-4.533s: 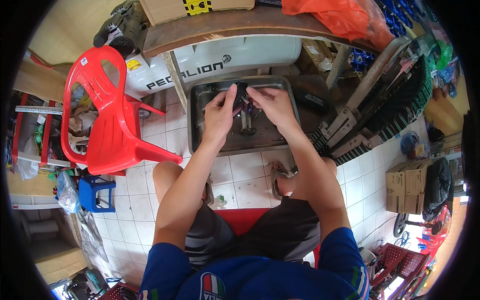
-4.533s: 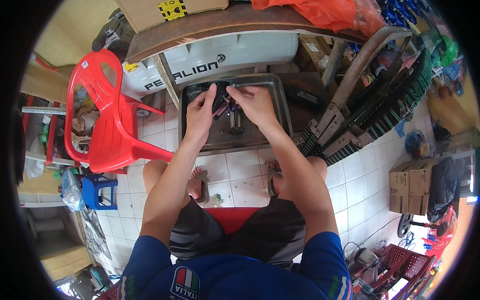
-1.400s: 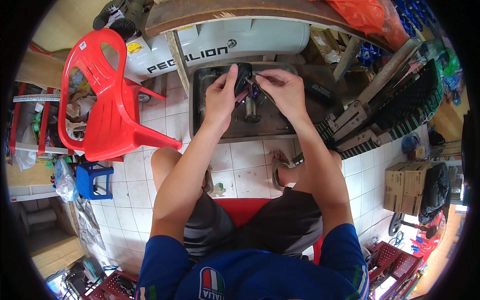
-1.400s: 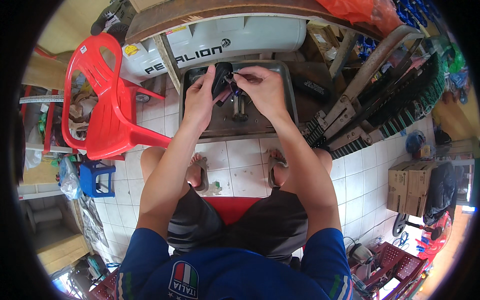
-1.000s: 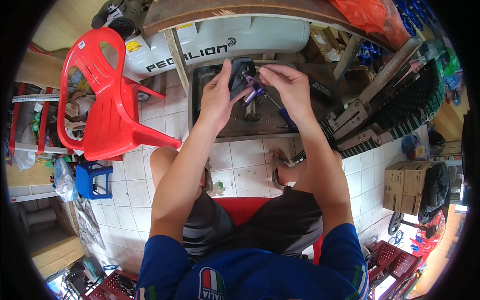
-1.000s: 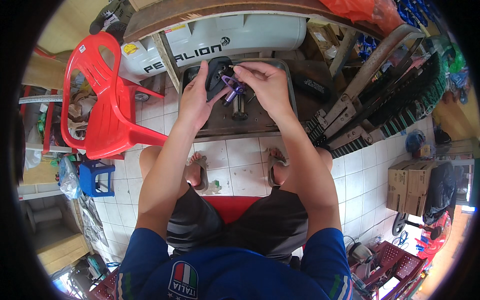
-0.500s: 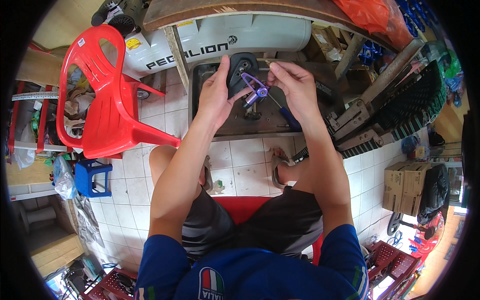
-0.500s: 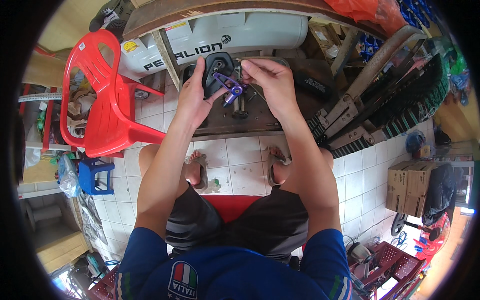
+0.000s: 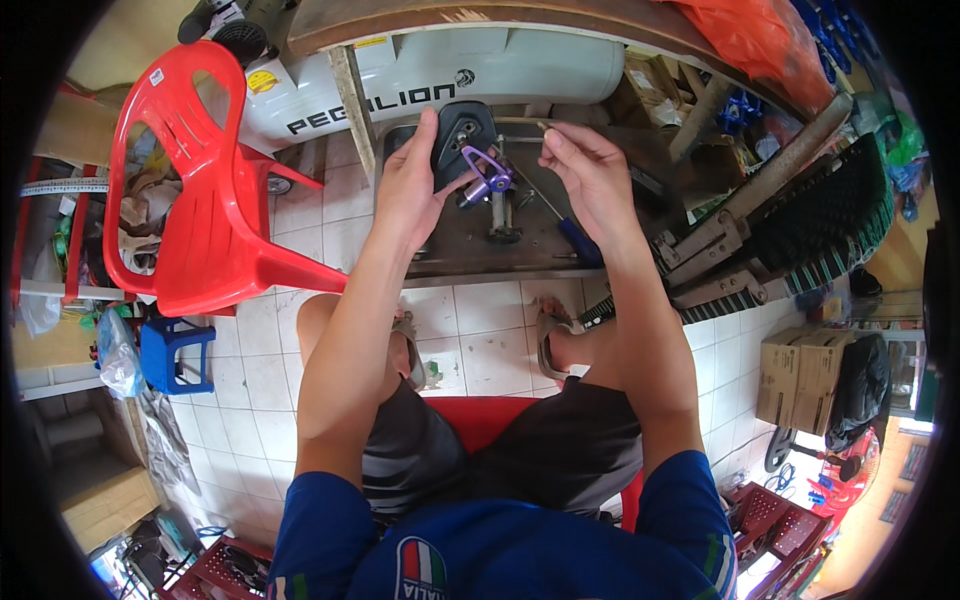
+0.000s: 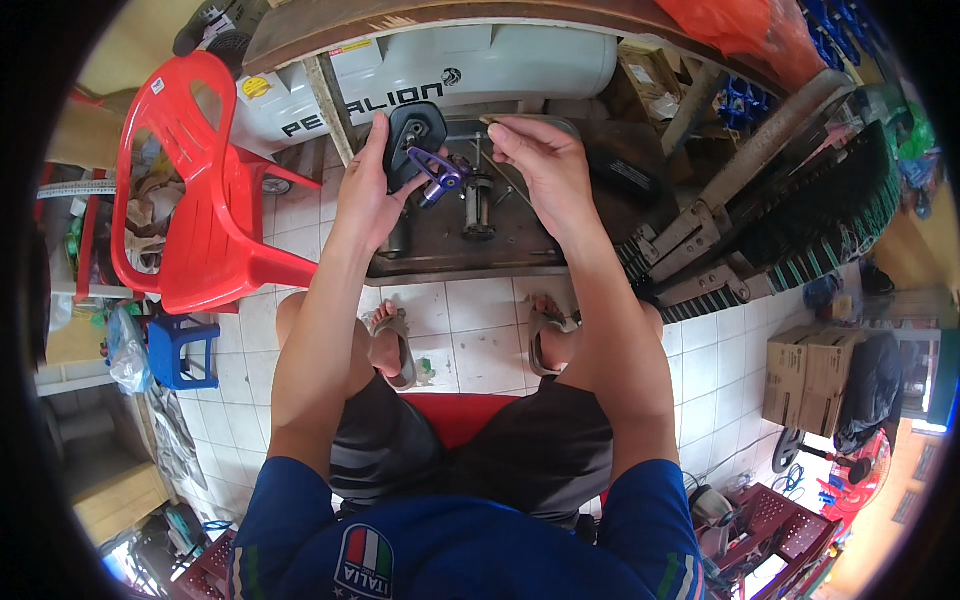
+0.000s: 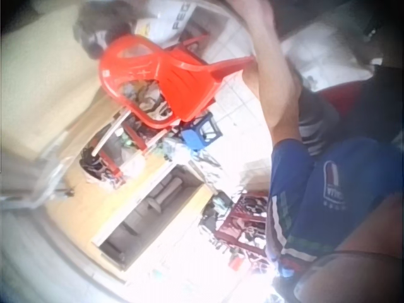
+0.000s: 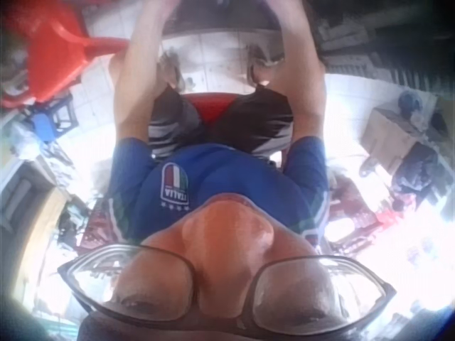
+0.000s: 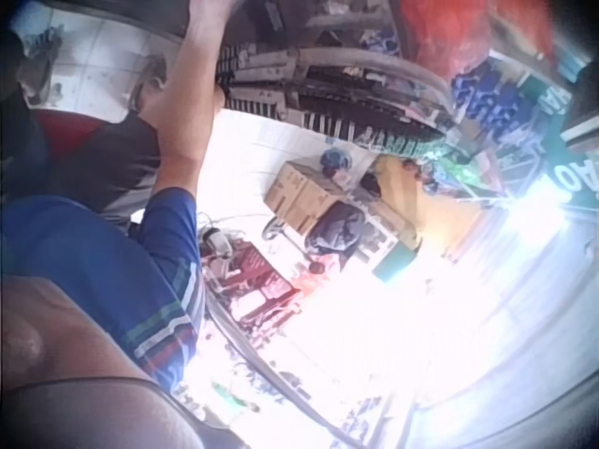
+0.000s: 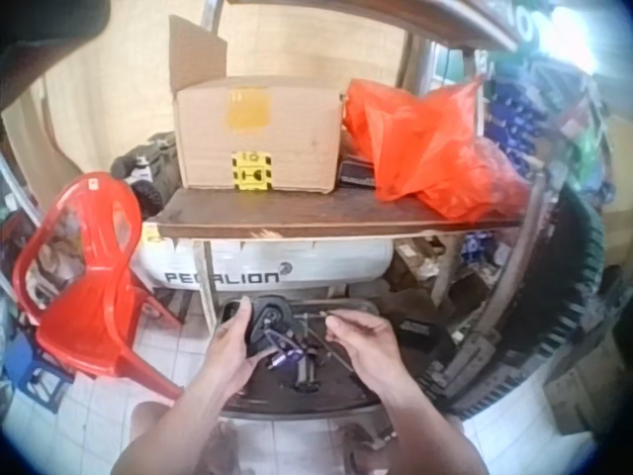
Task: The person assembles a motorcycle mirror by attaching a mounting bracket and tightening screws using a screwdriver and by hand.
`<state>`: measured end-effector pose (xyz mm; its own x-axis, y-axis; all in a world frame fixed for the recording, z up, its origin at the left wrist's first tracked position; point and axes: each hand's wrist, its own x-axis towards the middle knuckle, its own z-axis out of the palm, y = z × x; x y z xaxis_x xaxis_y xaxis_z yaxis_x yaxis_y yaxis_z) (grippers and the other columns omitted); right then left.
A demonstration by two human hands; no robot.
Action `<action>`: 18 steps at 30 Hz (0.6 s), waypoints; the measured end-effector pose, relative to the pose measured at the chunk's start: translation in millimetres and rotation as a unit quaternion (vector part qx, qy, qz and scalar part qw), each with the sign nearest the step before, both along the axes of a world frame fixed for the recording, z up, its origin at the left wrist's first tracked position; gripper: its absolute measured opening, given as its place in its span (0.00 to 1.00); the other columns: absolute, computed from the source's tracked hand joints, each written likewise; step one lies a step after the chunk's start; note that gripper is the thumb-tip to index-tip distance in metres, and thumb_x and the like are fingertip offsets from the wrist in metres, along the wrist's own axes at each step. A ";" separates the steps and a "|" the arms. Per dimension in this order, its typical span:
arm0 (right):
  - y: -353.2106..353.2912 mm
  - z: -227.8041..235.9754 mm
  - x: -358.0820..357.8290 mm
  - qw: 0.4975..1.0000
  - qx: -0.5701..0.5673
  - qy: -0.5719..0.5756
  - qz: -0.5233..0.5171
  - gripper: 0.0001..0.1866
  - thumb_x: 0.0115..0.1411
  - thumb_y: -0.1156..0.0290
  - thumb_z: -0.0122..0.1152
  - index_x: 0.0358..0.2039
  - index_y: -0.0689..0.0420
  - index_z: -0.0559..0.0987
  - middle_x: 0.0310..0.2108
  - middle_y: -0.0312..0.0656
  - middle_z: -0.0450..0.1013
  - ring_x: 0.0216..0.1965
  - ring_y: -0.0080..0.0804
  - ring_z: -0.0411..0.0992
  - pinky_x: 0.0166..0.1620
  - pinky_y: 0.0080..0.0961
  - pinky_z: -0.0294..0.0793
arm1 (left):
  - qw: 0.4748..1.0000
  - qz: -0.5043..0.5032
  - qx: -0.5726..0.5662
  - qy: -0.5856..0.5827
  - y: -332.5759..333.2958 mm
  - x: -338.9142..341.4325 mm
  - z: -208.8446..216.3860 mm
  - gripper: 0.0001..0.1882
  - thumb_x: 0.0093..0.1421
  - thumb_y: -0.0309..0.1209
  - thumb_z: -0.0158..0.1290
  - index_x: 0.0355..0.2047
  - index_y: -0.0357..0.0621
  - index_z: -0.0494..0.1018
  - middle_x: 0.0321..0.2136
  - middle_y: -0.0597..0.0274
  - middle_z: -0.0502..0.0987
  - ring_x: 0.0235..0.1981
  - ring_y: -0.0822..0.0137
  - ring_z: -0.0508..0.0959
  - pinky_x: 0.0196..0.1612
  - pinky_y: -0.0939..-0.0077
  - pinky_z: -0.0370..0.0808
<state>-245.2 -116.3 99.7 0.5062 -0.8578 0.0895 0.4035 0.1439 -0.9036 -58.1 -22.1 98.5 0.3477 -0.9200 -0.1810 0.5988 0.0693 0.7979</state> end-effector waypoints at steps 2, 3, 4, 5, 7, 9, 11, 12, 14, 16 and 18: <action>-1.5 -2.5 2.2 1.000 -0.001 0.015 0.006 0.14 0.58 0.71 0.70 0.43 0.66 0.82 0.35 0.39 0.79 0.36 0.23 0.74 0.43 0.22 0.74 | 1.000 0.005 -0.003 0.003 -0.2 3.6 0.7 0.29 0.68 0.53 0.46 0.49 0.37 0.74 0.43 0.54 0.81 0.43 0.56 0.82 0.54 0.57 0.76; -1.8 -4.9 3.2 1.000 -0.002 0.023 0.009 0.15 0.58 0.71 0.70 0.43 0.66 0.82 0.35 0.39 0.79 0.36 0.23 0.74 0.43 0.21 0.74 | 1.000 0.007 -0.005 0.005 0.0 5.1 0.7 0.29 0.68 0.53 0.46 0.49 0.37 0.75 0.43 0.54 0.81 0.43 0.56 0.82 0.55 0.57 0.76; -2.1 -7.3 5.4 0.998 -0.018 0.060 -0.007 0.14 0.59 0.70 0.69 0.42 0.65 0.82 0.34 0.38 0.79 0.35 0.23 0.74 0.43 0.22 0.74 | 1.000 0.010 0.000 0.005 0.0 7.3 1.1 0.28 0.68 0.53 0.46 0.49 0.37 0.74 0.42 0.54 0.81 0.44 0.56 0.82 0.55 0.56 0.75; -3.1 -10.0 8.3 0.995 -0.034 0.096 -0.023 0.13 0.60 0.70 0.68 0.41 0.64 0.83 0.33 0.37 0.78 0.35 0.23 0.74 0.43 0.22 0.74 | 1.000 0.013 0.005 0.004 -0.2 9.9 1.7 0.28 0.68 0.53 0.46 0.49 0.37 0.74 0.42 0.54 0.81 0.44 0.56 0.82 0.55 0.56 0.75; -4.6 -18.8 12.7 0.980 -0.078 0.178 -0.049 0.12 0.59 0.69 0.69 0.40 0.63 0.84 0.34 0.37 0.79 0.35 0.22 0.74 0.42 0.22 0.74 | 1.000 0.028 0.013 0.006 0.5 13.4 3.1 0.28 0.68 0.53 0.46 0.49 0.37 0.74 0.42 0.53 0.81 0.44 0.56 0.82 0.55 0.56 0.75; -8.1 -27.9 18.6 0.952 -0.136 0.268 -0.065 0.13 0.57 0.67 0.71 0.38 0.62 0.84 0.36 0.41 0.81 0.36 0.22 0.75 0.42 0.20 0.73 | 0.998 0.054 0.013 0.009 0.1 17.9 5.1 0.28 0.69 0.53 0.46 0.49 0.36 0.74 0.41 0.52 0.81 0.44 0.56 0.82 0.54 0.55 0.76; -7.2 -41.8 23.8 0.914 -0.190 0.357 -0.040 0.12 0.55 0.65 0.73 0.37 0.59 0.85 0.36 0.43 0.80 0.35 0.26 0.76 0.41 0.23 0.74 | 0.997 0.073 0.011 0.008 0.4 25.0 1.8 0.28 0.69 0.53 0.46 0.49 0.36 0.73 0.41 0.52 0.81 0.44 0.57 0.82 0.54 0.55 0.75; -7.5 -52.4 24.5 0.889 -0.216 0.402 -0.028 0.12 0.54 0.65 0.73 0.36 0.57 0.86 0.36 0.45 0.80 0.35 0.28 0.76 0.41 0.24 0.74 | 0.997 0.079 0.010 0.009 -1.1 26.8 -0.9 0.29 0.69 0.52 0.46 0.49 0.36 0.73 0.41 0.51 0.81 0.44 0.57 0.82 0.54 0.55 0.75; -3.3 -78.9 31.5 0.819 -0.359 0.438 -0.087 0.09 0.50 0.64 0.74 0.32 0.50 0.87 0.38 0.48 0.75 0.41 0.45 0.74 0.48 0.37 0.73 | 0.996 0.088 0.013 0.001 -2.3 30.3 -2.5 0.29 0.69 0.52 0.46 0.49 0.35 0.73 0.42 0.51 0.81 0.45 0.58 0.82 0.55 0.55 0.75; 3.4 -96.3 42.1 0.776 -0.420 0.463 -0.087 0.08 0.49 0.63 0.74 0.29 0.48 0.87 0.46 0.49 0.74 0.52 0.47 0.69 0.56 0.41 0.67 | 0.995 0.097 0.011 -0.008 -2.5 34.6 -6.3 0.28 0.69 0.52 0.46 0.49 0.35 0.73 0.42 0.51 0.81 0.45 0.58 0.82 0.55 0.55 0.75; 9.1 -105.8 49.9 0.724 -0.462 0.506 -0.075 0.07 0.49 0.62 0.74 0.29 0.46 0.87 0.54 0.50 0.70 0.59 0.49 0.63 0.62 0.45 0.61 | 0.993 0.116 0.013 -0.002 -4.4 36.6 -9.7 0.27 0.69 0.51 0.47 0.45 0.35 0.75 0.39 0.54 0.81 0.40 0.61 0.82 0.50 0.59 0.79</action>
<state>-195.4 -107.1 -6.1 0.6205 -0.7212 0.3079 -0.5853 -0.6872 -0.4303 -21.5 -26.5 88.8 0.5506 -0.8101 -0.2015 0.5657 0.1846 0.8037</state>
